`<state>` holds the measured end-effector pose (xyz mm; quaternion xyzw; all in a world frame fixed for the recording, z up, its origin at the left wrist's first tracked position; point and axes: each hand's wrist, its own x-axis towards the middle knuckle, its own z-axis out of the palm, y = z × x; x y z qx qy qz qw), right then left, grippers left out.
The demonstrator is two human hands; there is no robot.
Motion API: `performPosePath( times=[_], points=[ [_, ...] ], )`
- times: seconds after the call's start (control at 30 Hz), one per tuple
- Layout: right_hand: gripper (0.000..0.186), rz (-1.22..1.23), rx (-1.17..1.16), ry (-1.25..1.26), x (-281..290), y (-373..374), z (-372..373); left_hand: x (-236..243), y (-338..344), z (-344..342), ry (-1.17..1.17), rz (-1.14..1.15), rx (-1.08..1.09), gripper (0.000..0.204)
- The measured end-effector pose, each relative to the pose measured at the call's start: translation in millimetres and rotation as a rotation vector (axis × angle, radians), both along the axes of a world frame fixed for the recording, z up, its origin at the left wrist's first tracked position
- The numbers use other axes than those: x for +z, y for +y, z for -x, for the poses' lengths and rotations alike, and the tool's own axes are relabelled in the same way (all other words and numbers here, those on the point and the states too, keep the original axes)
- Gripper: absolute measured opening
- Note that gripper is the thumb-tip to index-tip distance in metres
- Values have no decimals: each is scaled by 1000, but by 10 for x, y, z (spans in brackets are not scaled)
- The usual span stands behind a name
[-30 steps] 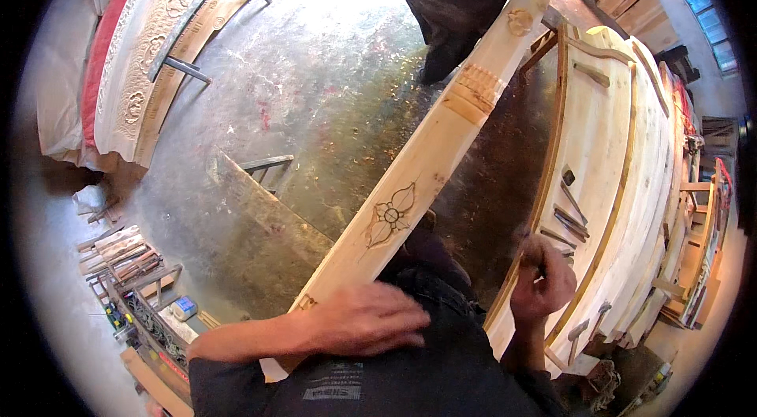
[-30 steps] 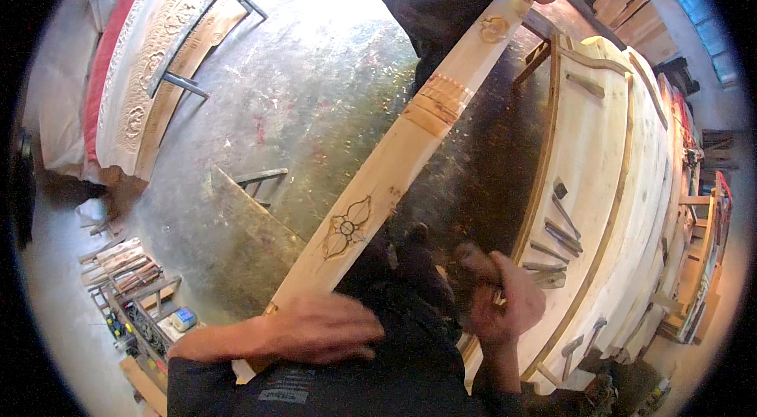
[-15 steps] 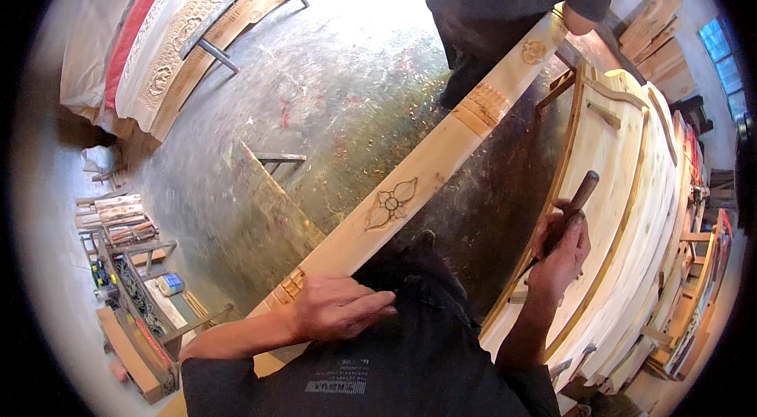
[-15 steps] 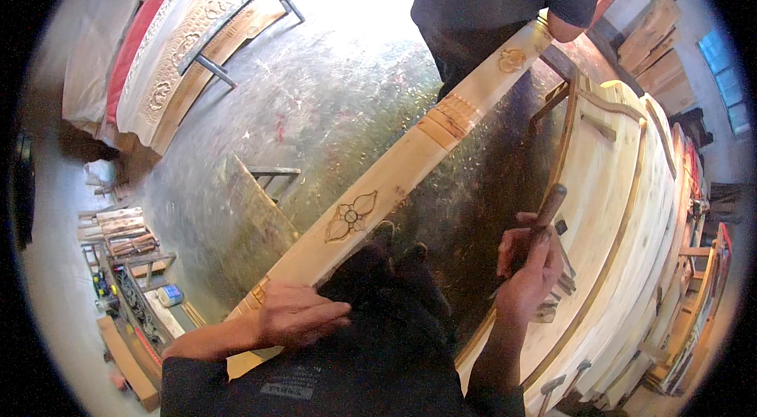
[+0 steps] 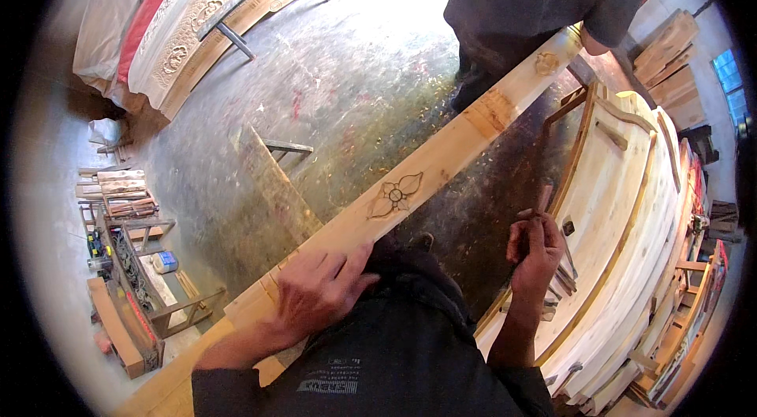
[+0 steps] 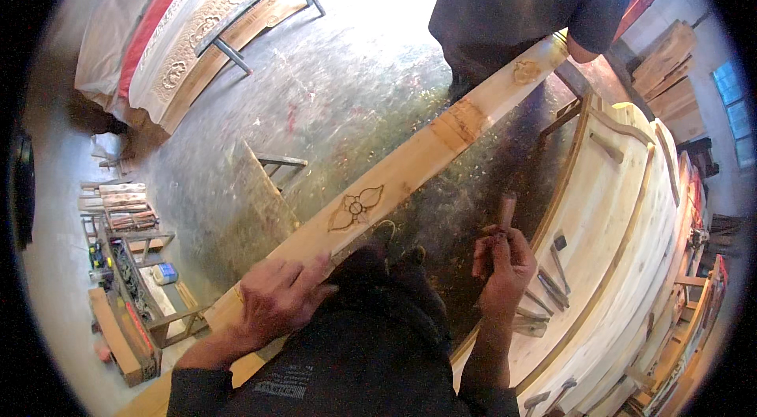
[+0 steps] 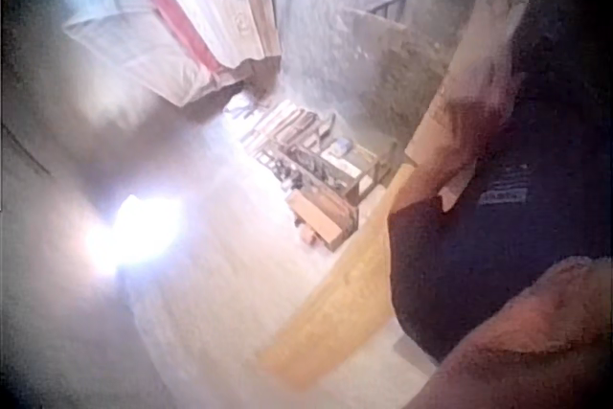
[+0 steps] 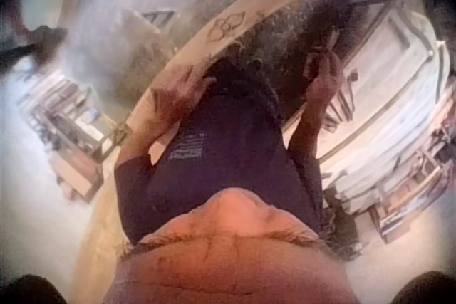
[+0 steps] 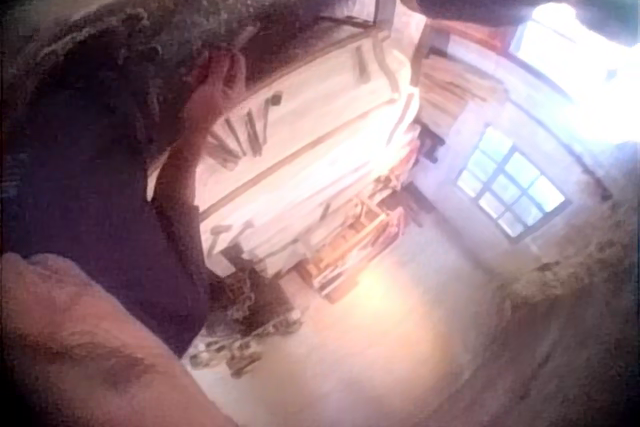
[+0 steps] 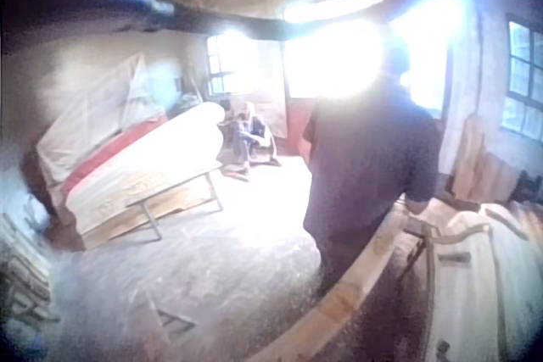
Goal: The person carves a floral pattern into a wooden beam using a chisel and a mallet.
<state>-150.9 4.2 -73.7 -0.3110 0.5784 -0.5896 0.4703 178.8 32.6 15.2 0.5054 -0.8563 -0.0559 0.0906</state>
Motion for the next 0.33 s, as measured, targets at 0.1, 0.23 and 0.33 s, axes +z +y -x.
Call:
performPosePath(
  times=[0.1,0.23,0.33],
  points=[
    [21,-62,36,-30,-9,40,-77,-58,-301,144,6,-27,-36,69],
    [17,-32,77,99,38,184,-97,-264,-472,214,44,-25,-42,83],
    [17,-39,39,76,-9,285,-2,-301,-502,244,54,-26,-81,84]
  ],
)
